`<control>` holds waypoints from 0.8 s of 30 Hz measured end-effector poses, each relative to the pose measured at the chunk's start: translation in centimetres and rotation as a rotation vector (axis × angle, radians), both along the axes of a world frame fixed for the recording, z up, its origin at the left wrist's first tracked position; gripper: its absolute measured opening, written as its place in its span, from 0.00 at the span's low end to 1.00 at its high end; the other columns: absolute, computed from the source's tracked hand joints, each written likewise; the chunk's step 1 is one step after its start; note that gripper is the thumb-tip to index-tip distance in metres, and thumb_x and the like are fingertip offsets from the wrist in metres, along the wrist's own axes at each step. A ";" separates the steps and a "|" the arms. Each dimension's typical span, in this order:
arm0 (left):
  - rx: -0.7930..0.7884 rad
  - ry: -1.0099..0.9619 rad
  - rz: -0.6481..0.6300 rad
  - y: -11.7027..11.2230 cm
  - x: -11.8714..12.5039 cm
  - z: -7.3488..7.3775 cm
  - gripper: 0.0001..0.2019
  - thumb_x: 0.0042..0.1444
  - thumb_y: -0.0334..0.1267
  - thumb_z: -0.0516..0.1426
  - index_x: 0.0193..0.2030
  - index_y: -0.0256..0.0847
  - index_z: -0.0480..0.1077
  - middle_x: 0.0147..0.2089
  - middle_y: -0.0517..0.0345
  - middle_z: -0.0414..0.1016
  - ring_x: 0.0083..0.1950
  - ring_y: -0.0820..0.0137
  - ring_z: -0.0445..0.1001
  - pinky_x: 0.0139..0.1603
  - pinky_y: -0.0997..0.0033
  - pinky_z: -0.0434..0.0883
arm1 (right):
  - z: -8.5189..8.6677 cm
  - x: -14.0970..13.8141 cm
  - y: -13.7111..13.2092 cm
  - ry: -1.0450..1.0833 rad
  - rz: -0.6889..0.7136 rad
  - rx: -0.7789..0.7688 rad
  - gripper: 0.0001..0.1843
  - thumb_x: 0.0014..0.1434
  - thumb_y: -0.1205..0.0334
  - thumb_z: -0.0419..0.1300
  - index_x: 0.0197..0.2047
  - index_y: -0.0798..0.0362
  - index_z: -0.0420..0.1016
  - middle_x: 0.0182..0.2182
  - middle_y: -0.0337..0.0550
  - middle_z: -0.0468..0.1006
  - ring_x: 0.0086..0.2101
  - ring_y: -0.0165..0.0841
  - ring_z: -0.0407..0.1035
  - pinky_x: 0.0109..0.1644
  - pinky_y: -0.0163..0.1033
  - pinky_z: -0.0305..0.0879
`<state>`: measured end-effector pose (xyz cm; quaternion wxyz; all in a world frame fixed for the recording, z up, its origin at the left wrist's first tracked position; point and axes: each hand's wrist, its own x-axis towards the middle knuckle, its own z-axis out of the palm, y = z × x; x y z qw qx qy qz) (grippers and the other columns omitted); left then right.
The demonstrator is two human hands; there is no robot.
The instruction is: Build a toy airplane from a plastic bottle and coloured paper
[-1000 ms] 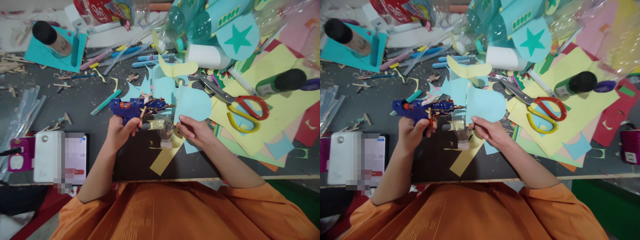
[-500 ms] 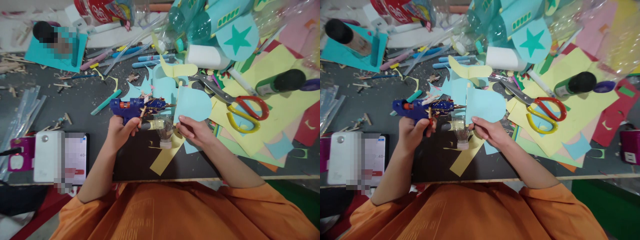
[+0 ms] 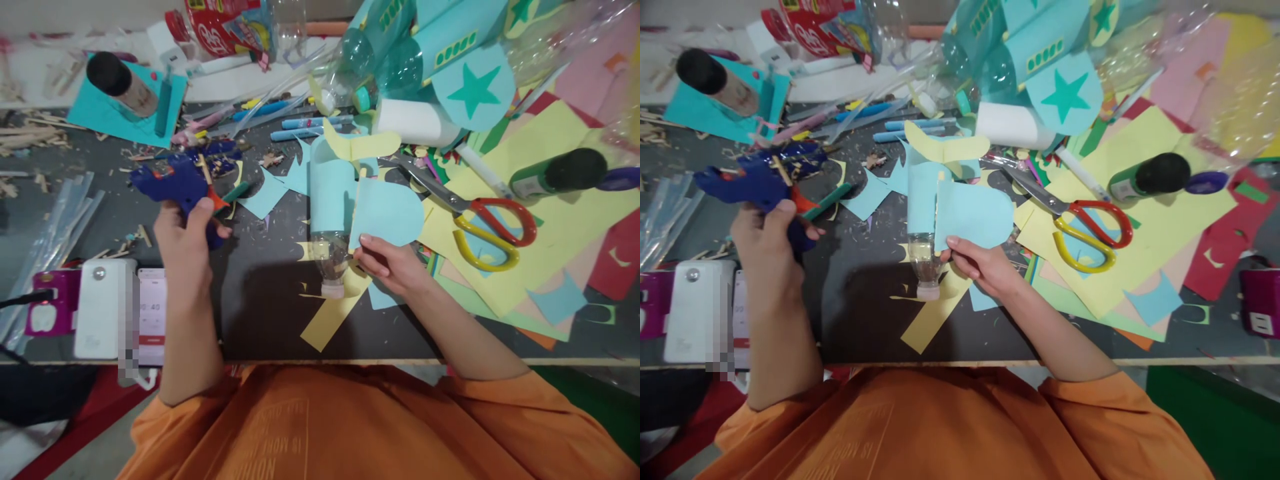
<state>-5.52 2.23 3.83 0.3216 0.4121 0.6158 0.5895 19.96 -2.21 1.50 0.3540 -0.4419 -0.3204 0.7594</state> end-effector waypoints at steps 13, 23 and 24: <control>-0.732 0.955 0.155 -0.2 -4.6 2.3 0.31 0.53 0.29 0.55 0.65 0.27 0.54 0.51 0.38 0.74 0.54 0.51 0.73 0.55 0.48 0.67 | -0.4 0.0 -0.2 0.020 -0.030 -0.002 0.26 0.51 0.47 0.62 0.11 0.51 0.60 0.06 0.25 0.50 0.14 0.20 0.41 0.31 0.33 0.59; -0.282 0.918 -0.157 -0.4 -2.7 -0.8 0.09 0.51 0.41 0.59 0.39 0.44 0.73 0.33 0.51 0.71 0.46 0.51 0.67 0.58 0.45 0.59 | 0.1 -0.2 0.0 -0.007 -0.027 0.009 0.24 0.50 0.46 0.62 0.12 0.50 0.63 0.07 0.27 0.50 0.15 0.22 0.45 0.27 0.34 0.56; -0.266 0.883 -0.172 -0.5 -2.5 -0.8 0.08 0.51 0.42 0.60 0.37 0.45 0.74 0.30 0.52 0.69 0.44 0.53 0.67 0.57 0.47 0.59 | 0.1 -0.2 0.0 -0.007 -0.028 0.008 0.24 0.51 0.46 0.62 0.12 0.51 0.63 0.07 0.27 0.50 0.15 0.22 0.46 0.27 0.34 0.56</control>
